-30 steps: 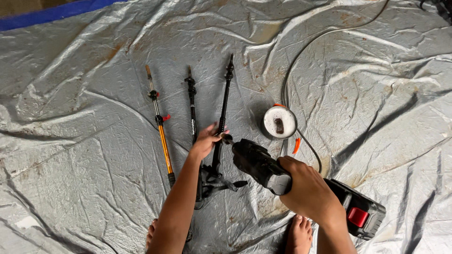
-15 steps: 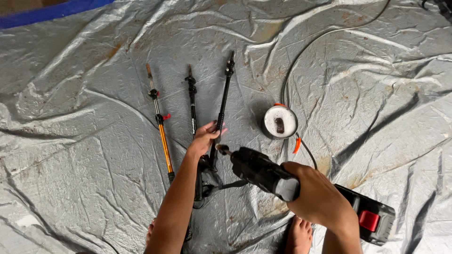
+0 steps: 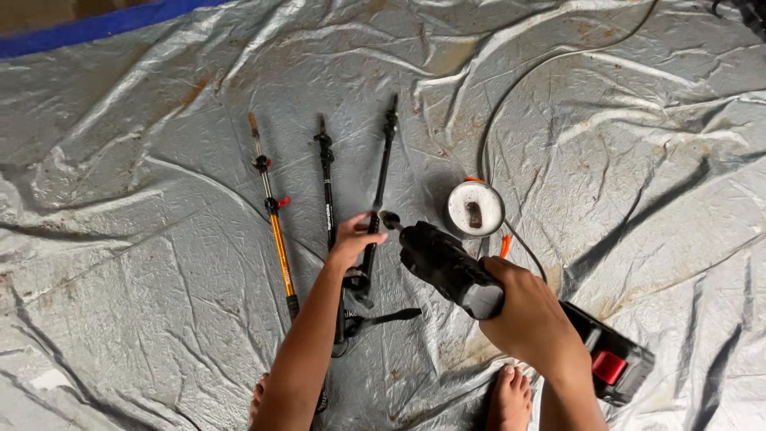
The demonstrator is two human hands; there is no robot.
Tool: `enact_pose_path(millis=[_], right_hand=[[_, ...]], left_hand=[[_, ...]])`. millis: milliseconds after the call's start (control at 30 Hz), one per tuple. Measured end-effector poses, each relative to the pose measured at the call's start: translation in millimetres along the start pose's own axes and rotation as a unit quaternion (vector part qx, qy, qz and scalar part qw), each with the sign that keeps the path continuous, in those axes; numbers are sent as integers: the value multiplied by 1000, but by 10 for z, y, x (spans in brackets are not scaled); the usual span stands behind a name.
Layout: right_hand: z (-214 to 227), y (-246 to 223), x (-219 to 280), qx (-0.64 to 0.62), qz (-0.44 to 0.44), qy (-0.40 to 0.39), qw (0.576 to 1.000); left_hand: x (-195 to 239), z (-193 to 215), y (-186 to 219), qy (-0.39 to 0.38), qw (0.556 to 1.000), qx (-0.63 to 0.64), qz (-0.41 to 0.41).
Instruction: The person assembles two trekking poles by extending the telescopic shafts and tightening the locking mechanisms. They then use a power drill to tighten the screws on the pole heads.
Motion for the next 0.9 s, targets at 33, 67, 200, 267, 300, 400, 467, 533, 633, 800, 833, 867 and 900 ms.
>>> enact_pose_path(millis=[33, 67, 200, 267, 300, 400, 467, 533, 633, 800, 833, 867, 900], right_hand=[[-4, -4, -29, -1, 0, 2, 1000], [-1, -19, -62, -28, 7, 11, 1000], [-77, -59, -139, -57, 28, 26, 998], [-142, -55, -214, -30, 24, 20, 999], [-189, -47, -243, -4, 18, 13, 1000], [-380, 129, -461, 31, 6, 16, 999], [-325, 65, -412, 21, 4, 10, 1000], [-324, 48, -389, 9, 2, 6, 1000], [-348, 36, -431, 6, 10, 8, 1000], [-308, -41, -404, 12, 24, 3, 1000], [-340, -17, -420, 12, 23, 4, 1000], [-378, 2, -435, 22, 25, 1, 999], [-422, 14, -449, 31, 28, -2, 999]], left_hand=[[-49, -21, 9, -1, 1000, -1, -2], [-101, -34, 6, 3, 1000, -3, 4], [133, -197, 0, 13, 996, -38, 78], [70, -190, -97, -8, 997, -36, 73], [50, -197, -158, -29, 997, -35, 70], [-472, -67, -673, -8, 998, 38, 47], [-383, -76, -670, -12, 998, 52, 43], [-444, -61, -772, -17, 997, 65, 37], [-760, 12, -899, -13, 996, 84, -2], [-735, -69, -707, -9, 989, 150, 7], [-846, -56, -773, -10, 989, 150, 7], [-957, -40, -840, -9, 985, 169, 5], [-1060, -8, -911, -6, 982, 189, 4]])
Point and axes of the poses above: each hand's wrist, its own x-axis away from the middle knuckle, its own z-axis out of the back of the hand, y = z × x, the point moved 7 cm from there along -x, towards the middle knuckle, and after that the axes turned 8 degrees about x, right-handed, at the moved point
